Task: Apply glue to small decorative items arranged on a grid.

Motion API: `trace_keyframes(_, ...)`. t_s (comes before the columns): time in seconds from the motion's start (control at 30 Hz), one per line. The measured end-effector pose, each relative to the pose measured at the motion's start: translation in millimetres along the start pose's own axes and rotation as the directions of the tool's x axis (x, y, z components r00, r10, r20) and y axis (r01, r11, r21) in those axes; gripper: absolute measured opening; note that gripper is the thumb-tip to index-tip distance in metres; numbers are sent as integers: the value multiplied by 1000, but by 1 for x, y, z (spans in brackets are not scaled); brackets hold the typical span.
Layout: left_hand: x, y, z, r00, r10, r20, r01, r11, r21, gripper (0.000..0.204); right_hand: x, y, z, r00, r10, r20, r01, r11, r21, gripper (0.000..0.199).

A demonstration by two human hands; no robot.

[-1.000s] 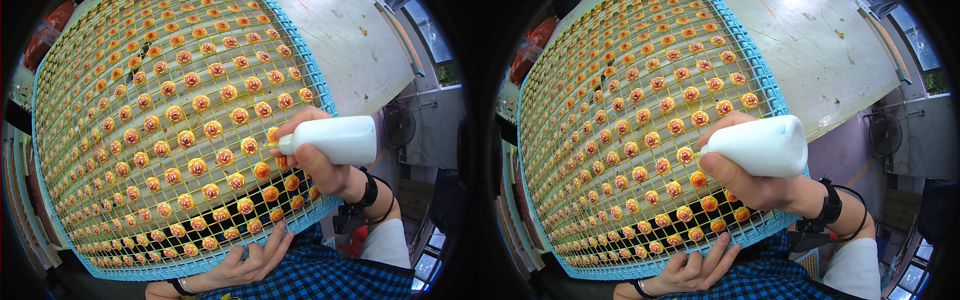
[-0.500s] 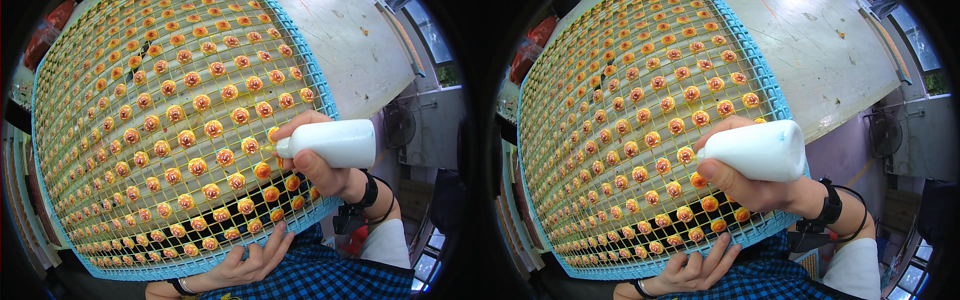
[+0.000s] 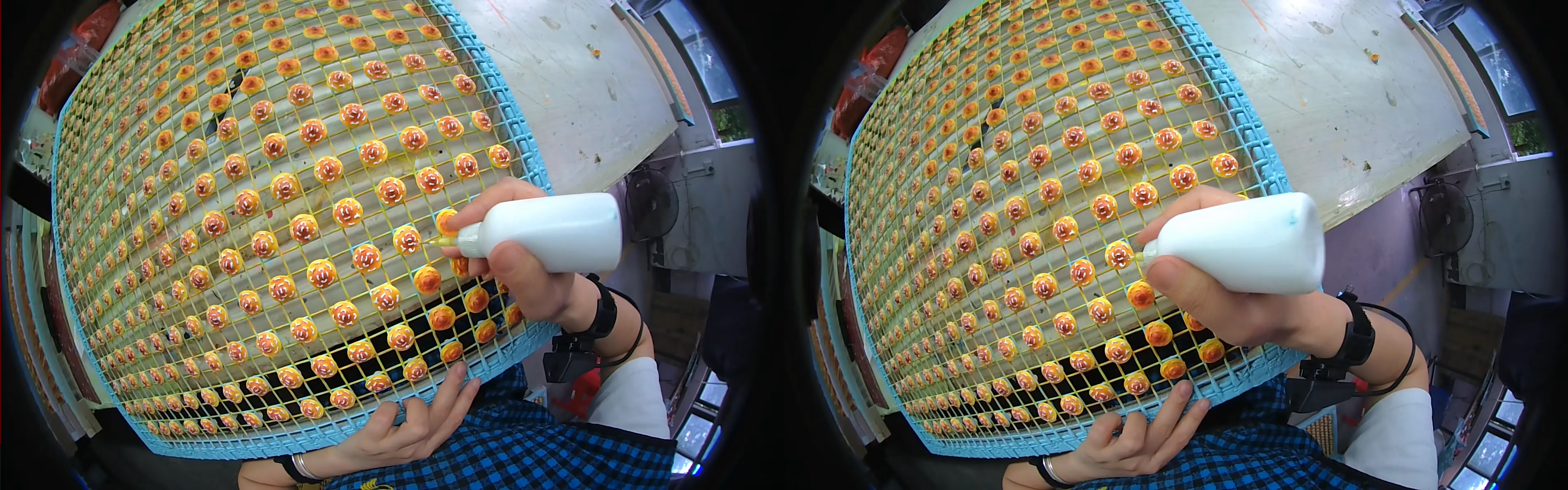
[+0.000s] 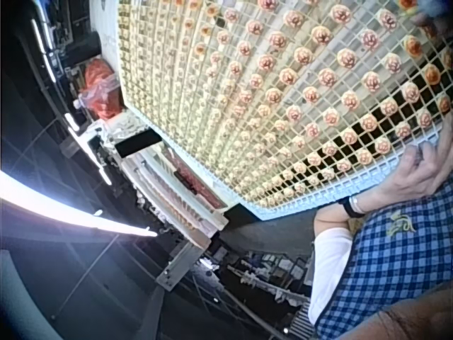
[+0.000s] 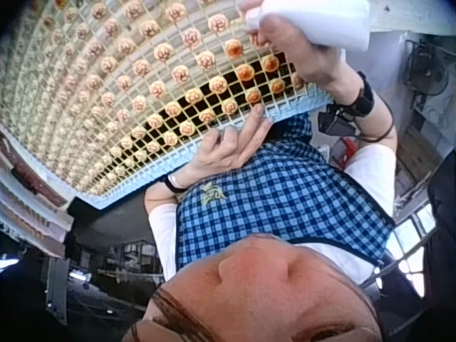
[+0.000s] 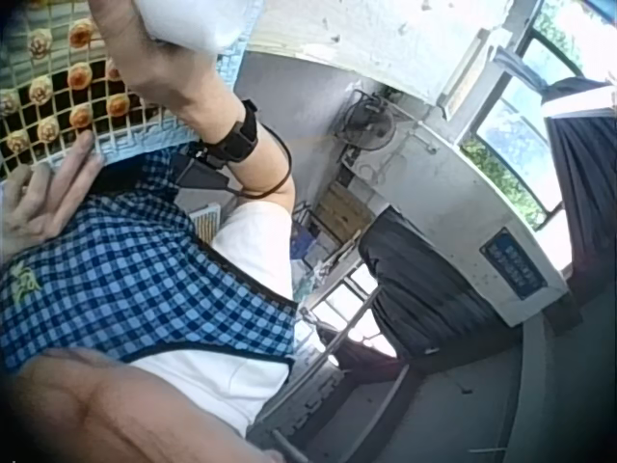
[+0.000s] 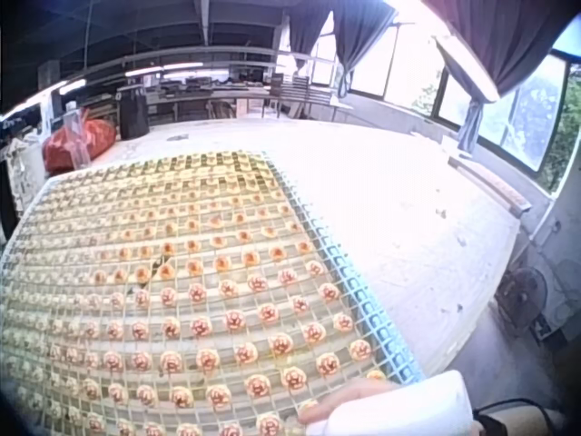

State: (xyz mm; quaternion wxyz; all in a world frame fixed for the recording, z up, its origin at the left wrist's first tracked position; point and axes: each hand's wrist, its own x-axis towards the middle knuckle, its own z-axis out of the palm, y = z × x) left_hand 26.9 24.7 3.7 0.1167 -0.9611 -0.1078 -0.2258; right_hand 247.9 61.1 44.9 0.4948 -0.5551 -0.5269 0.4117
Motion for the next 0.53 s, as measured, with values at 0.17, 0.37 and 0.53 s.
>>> trace_keyframes(0.17,1,-1,0,1000,12,26,-11,1000,-8,32,-3,-17,-24,999,-5,-48,8,998,65,29)
trace_keyframes(0.37,1,-3,-2,999,31,27,-31,999,13,34,-3,-6,-27,999,-8,-34,7,999,-43,25)
trace_keyframes(0.53,5,-7,-2,999,27,19,-27,1000,-6,34,-4,1,-29,998,58,-38,-59,997,-48,20)
